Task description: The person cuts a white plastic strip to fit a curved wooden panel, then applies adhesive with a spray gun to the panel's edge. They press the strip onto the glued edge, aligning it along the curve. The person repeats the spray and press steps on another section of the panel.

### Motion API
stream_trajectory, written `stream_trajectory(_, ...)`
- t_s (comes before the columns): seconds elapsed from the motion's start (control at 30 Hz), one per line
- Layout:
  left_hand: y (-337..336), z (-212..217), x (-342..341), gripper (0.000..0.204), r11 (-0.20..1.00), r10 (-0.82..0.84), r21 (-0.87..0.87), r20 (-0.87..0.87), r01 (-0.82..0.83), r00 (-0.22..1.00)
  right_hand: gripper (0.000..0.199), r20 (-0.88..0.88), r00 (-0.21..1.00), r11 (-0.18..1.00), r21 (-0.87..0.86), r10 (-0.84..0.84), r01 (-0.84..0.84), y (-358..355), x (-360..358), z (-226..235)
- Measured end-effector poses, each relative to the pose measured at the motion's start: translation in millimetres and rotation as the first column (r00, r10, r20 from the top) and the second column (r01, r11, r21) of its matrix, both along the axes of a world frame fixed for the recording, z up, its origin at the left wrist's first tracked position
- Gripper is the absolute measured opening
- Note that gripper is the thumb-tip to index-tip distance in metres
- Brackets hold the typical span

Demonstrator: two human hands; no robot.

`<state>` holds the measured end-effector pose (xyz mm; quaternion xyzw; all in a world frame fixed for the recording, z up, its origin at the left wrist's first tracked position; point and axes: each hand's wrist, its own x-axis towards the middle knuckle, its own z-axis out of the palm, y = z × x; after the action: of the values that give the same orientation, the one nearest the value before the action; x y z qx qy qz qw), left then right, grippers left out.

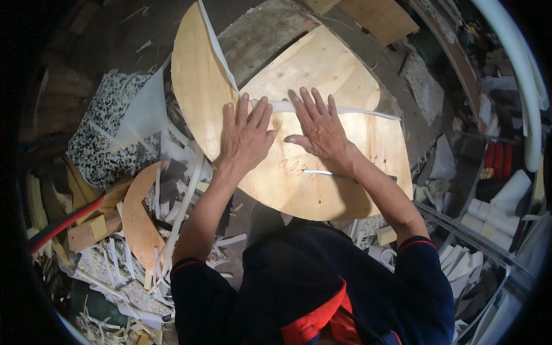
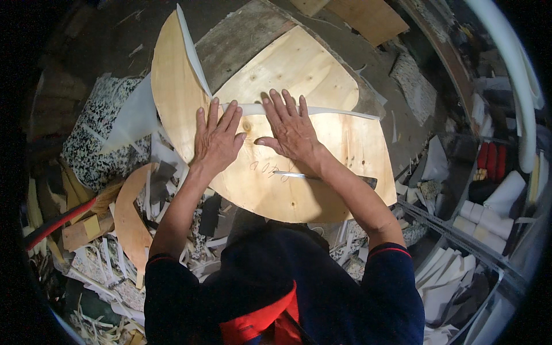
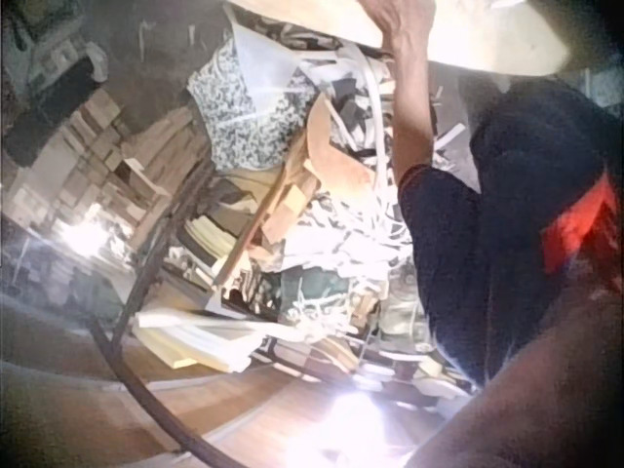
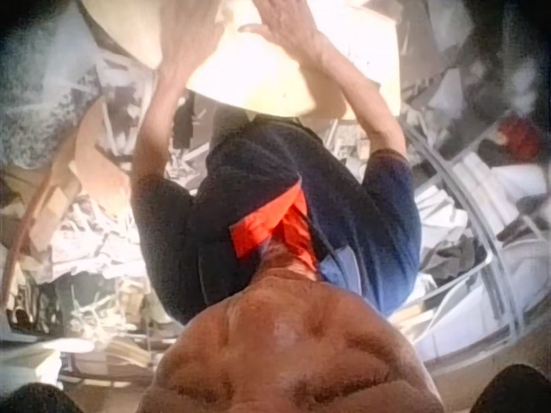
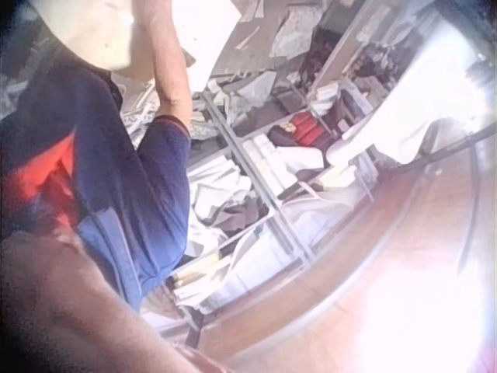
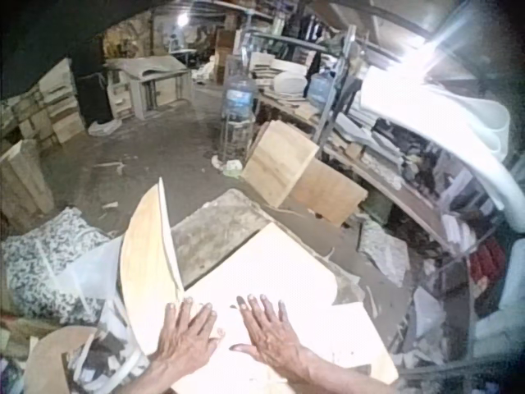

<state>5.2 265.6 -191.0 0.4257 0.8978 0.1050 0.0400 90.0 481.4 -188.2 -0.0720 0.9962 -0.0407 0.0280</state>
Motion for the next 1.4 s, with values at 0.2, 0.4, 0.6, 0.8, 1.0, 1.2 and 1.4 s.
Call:
stream_trajectory(0.2,4,2,4,0.059,0.998,0.057,0.029,0.072,-0.059,0.996,0.098,0.084,0.993,0.997,-0.006,-0.078,0.079,-17,3,13)
stream_trajectory(0.4,28,2,-13,0.051,0.988,-0.036,0.151,0.057,0.027,0.998,0.096,0.010,0.998,0.986,-0.155,-0.064,0.065,-33,0,-2)
stream_trajectory(0.6,29,0,-14,0.056,0.980,-0.162,0.142,0.184,0.137,0.969,0.091,0.053,0.991,0.933,-0.332,-0.126,0.137,21,18,22)
stream_trajectory(0.8,63,7,-14,0.060,0.978,-0.176,0.139,0.165,0.154,0.970,0.104,0.070,0.942,0.944,-0.030,-0.327,0.330,66,45,12)
stream_trajectory(1.0,74,-3,2,0.065,0.982,-0.186,0.042,0.171,0.182,0.968,0.098,-0.009,0.950,0.950,-0.031,-0.312,0.312,48,65,1)
stream_trajectory(1.2,68,-2,15,0.070,0.985,-0.167,0.052,0.136,0.162,0.976,0.099,0.005,0.957,0.957,0.010,-0.288,0.288,55,68,1)
stream_trajectory(1.4,70,-10,17,0.068,0.992,-0.124,0.057,0.148,0.116,0.981,0.097,0.038,0.952,0.952,-0.020,-0.303,0.304,52,64,2)
